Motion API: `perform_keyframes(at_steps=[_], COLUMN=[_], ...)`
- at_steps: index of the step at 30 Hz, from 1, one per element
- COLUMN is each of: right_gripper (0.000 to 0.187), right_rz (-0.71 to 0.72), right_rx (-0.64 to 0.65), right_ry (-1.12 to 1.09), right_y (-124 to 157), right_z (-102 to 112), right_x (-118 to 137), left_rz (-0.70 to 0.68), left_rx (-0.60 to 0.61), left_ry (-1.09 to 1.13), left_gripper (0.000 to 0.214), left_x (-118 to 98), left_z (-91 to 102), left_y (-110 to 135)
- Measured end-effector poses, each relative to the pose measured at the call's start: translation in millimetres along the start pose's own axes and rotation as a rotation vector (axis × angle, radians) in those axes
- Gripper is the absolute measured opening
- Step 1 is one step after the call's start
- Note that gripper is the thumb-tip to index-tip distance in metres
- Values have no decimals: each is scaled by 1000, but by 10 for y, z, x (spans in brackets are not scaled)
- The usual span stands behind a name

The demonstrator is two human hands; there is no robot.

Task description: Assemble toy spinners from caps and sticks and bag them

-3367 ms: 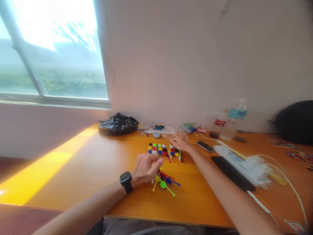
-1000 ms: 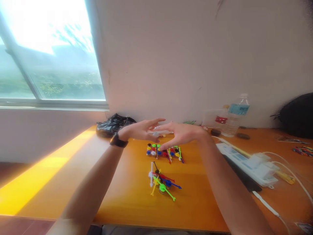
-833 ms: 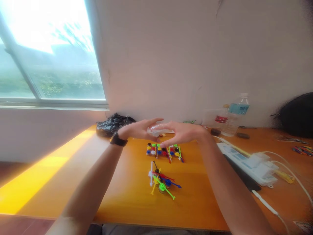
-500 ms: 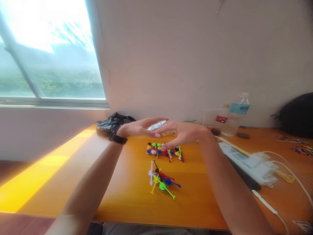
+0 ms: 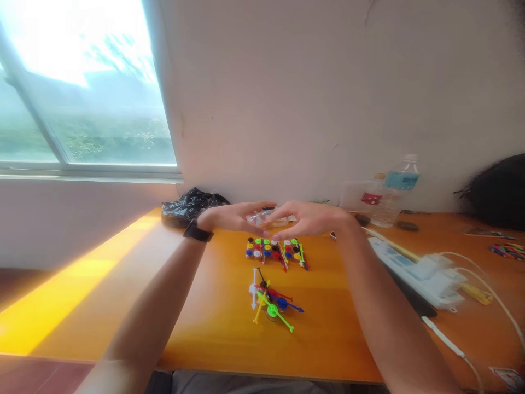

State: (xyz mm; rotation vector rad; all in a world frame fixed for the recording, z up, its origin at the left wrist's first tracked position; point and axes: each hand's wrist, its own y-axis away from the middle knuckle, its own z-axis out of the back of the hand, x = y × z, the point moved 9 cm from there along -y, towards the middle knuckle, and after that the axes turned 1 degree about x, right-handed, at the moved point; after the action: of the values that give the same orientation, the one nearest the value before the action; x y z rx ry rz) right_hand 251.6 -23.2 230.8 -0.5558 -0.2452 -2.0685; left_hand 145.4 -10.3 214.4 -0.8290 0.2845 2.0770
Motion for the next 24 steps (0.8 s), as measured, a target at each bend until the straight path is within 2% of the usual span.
perform_keyframes(at_steps=[5, 9, 13, 17, 19, 22, 24], right_gripper=[43, 40, 31, 22, 30, 31, 24], right_rz=[-116, -173, -127, -38, 57, 92, 104], right_rx=[-30, -34, -94, -190, -206, -210, -200], right_ry=[-9, 45, -42, -69, -9, 163, 221], right_y=[146, 319, 389, 207, 75, -45, -54], right_z=[78, -23, -371, -915, -1170, -1389, -1422], right_x=[-213, -403, -484, -439, -345, -282, -257], left_rz=[99, -29, -68, -96, -108, -125, -131], left_rx=[-103, -178, -293, -391, -426, -445, -442], left_ry=[-75, -131, -305, -410, -421, -410, -401], left_gripper=[88, 81, 89, 90, 86, 85, 88], left_x=[316, 492, 573, 532, 544, 616, 678], left_z=[64, 16, -98, -247, -309, -389, -429], left_y=[82, 244, 502, 701, 753, 783, 787])
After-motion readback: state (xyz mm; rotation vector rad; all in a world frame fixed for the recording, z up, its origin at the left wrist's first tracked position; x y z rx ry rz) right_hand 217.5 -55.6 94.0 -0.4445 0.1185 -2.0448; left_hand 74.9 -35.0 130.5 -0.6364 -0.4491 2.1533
